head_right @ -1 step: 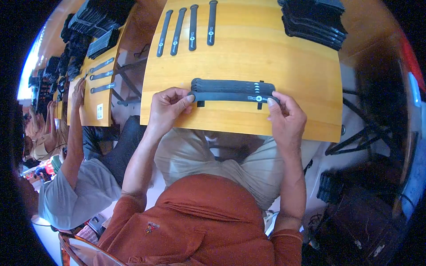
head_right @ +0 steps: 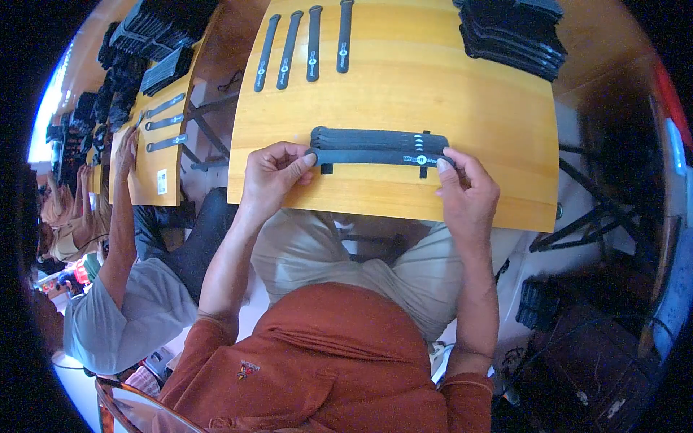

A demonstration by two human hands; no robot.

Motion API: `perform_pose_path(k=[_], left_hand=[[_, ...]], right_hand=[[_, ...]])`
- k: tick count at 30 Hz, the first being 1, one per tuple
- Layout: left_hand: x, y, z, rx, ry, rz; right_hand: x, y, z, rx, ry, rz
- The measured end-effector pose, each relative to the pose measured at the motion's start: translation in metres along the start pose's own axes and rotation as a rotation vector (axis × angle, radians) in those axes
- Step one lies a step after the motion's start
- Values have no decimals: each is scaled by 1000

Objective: Inspecting, aligning, and stacking black textile straps at a manufacturing workbench.

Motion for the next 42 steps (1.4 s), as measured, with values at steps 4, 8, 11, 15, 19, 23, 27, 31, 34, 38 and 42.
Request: perform_pose_path(k=[4, 8, 11, 15, 19, 23, 27, 31, 34, 38, 42], left_hand=[[3, 2, 0, 14, -65, -34], [4, 0, 1, 37, -107, -48], [5, -1, 2, 70, -108, -27], [5, 0, 2, 75, -138, -34], [5, 0, 4, 47, -169, -47], [4, 0, 6, 59, -179, -59], [3, 1, 2, 65, -183, -49], [2, -1, 5, 44, -184, -38], [2, -1, 6, 66, -199, -31], [2, -1, 5, 59, -186, -23], [2, -2, 5, 77, -192, -30]], right_hand=[[4, 0, 4, -33, 27, 9], [6, 2, 3, -68, -33, -4], [6, 2, -2, -83, -8, -30], [6, 2, 0, -119, 2, -55], [7, 1, 0, -195, -62, -55], [5, 4, 7, -225, -146, -58], [4, 3, 4, -242, -166, -72], [4, 4, 8, -283, -160, -71], [3, 5, 10, -293, -226, -69], [3, 4, 9, -263, -201, -68], [1, 5, 7, -244, -205, -83]])
Point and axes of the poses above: each hand's wrist, its own x-axis towards the middle knuckle, its own y-axis out of the palm, z = x × y, the point moved 4 cm from there along x, towards the middle knuckle, and after that the axes turned 1 degree about x, right-handed, at the moved point
